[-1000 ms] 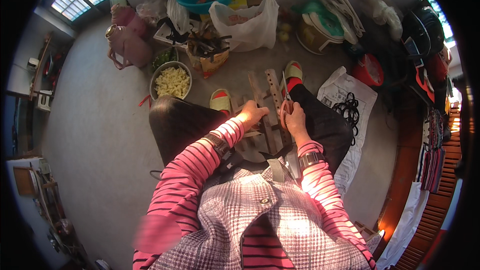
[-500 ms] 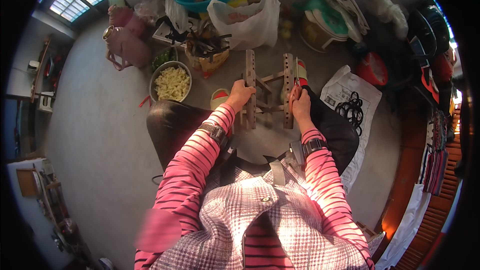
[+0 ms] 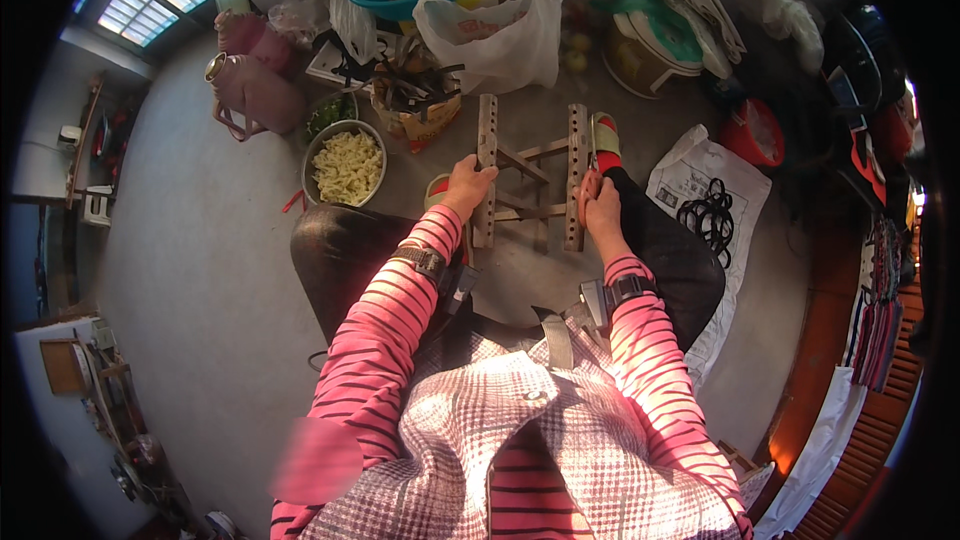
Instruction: The person assembles a small wooden frame by cutting and tying its components together. They use scissors to trim a black strap and then tie the wooden pieces with a red strap.
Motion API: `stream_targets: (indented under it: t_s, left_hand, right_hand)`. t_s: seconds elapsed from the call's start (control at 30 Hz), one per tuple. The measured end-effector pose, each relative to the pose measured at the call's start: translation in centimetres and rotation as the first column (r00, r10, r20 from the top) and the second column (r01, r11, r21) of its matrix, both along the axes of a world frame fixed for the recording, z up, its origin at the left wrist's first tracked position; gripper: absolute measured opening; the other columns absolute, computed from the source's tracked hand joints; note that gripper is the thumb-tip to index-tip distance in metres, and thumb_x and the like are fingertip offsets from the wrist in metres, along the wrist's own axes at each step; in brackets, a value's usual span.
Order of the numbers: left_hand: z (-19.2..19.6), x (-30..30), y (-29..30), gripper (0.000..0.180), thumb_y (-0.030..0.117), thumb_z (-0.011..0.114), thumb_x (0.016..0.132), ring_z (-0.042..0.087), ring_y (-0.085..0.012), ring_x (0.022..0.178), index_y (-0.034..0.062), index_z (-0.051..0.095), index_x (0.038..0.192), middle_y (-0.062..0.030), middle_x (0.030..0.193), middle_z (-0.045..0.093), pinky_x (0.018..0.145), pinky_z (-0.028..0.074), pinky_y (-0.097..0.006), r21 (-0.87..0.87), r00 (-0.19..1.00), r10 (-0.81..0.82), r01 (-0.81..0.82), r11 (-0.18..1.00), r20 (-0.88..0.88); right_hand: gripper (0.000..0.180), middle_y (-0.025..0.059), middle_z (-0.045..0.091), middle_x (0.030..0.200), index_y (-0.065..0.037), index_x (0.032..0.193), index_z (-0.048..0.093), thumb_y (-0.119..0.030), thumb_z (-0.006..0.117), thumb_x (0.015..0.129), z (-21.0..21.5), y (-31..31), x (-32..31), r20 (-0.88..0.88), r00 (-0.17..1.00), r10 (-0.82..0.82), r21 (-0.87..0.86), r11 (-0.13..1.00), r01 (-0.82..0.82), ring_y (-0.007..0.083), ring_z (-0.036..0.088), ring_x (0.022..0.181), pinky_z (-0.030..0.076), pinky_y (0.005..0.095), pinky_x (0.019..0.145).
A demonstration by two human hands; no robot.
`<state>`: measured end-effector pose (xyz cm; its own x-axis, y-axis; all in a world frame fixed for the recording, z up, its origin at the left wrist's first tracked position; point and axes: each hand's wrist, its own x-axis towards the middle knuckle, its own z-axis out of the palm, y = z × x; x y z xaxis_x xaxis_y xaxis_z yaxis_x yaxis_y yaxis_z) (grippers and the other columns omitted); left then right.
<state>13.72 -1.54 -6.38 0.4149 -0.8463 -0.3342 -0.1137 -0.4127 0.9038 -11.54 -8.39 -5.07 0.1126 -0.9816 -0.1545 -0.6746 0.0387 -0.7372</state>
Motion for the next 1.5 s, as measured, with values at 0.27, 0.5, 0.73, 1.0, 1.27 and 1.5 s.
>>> stream_targets:
  t_s: [0.27,0.5,0.73,1.0,1.27,1.5]
  left_hand:
    - [-1.1,0.7,0.0,0.022,0.011,0.063,0.084,0.060,-0.0184,0.069,-0.0022,0.059,0.102,-0.0111,0.084,0.062,0.059,0.049,-0.033,0.080,0.996,-0.073,0.069,0.994,0.051]
    - [-1.7,0.9,0.6,0.028,0.008,0.062,0.081,0.065,-0.0278,0.083,-0.0042,0.057,0.106,-0.0183,0.092,0.065,0.068,0.052,-0.038,0.095,0.976,-0.060,0.040,0.995,0.210]
    - [0.9,0.2,1.7,0.036,0.016,0.063,0.080,0.064,-0.0330,0.092,-0.0048,0.058,0.109,-0.0208,0.099,0.065,0.078,0.049,-0.039,0.125,0.952,-0.107,0.074,0.989,0.288]
    - [1.0,0.5,2.2,0.035,0.018,0.063,0.080,0.064,-0.0355,0.092,-0.0038,0.059,0.108,-0.0220,0.098,0.066,0.078,0.049,-0.040,0.106,0.932,-0.125,0.094,0.990,0.341]
    - [-1.0,2.0,1.9,0.029,0.020,0.062,0.083,0.065,-0.0351,0.088,-0.0055,0.063,0.096,-0.0207,0.094,0.065,0.067,0.053,-0.045,0.199,0.983,-0.109,0.078,0.977,0.150]
    - [-2.6,1.7,3.1,0.038,0.026,0.067,0.085,0.066,-0.0362,0.082,-0.0081,0.062,0.102,-0.0183,0.098,0.064,0.058,0.055,-0.050,0.311,0.964,-0.255,0.219,0.925,0.080]
  right_hand:
    - [0.041,0.0274,0.061,0.108,0.001,0.113,0.050,-0.015,0.066,0.078,0.9,0.0,0.5,-0.159,0.986,-0.045,0.056,0.997,0.054,0.0439,0.058,0.105,0.047,0.0460,0.089]
    - [0.042,0.0268,0.062,0.107,0.000,0.113,0.050,-0.014,0.066,0.077,2.3,0.9,1.8,-0.119,0.992,0.036,0.096,0.995,-0.024,0.0434,0.059,0.105,0.048,0.0449,0.089]
    - [0.044,0.0255,0.064,0.104,0.000,0.111,0.051,-0.015,0.070,0.074,2.4,1.5,2.5,-0.179,0.983,0.033,0.064,0.998,-0.022,0.0408,0.062,0.102,0.049,0.0450,0.085]
    - [0.040,0.0261,0.064,0.103,0.002,0.107,0.057,-0.016,0.072,0.074,1.8,0.6,1.8,-0.229,0.971,0.076,0.085,0.995,-0.057,0.0411,0.062,0.099,0.049,0.0441,0.083]
    - [0.045,0.0200,0.067,0.091,0.003,0.098,0.063,-0.028,0.082,0.070,-0.2,0.8,-0.3,-0.089,0.993,0.082,0.098,0.993,-0.073,0.0353,0.065,0.086,0.049,0.0401,0.076]
    - [0.041,0.0238,0.065,0.092,0.003,0.097,0.062,-0.024,0.078,0.070,0.9,2.5,-0.4,-0.110,0.992,0.066,0.164,0.985,-0.048,0.0400,0.063,0.092,0.049,0.0427,0.079]
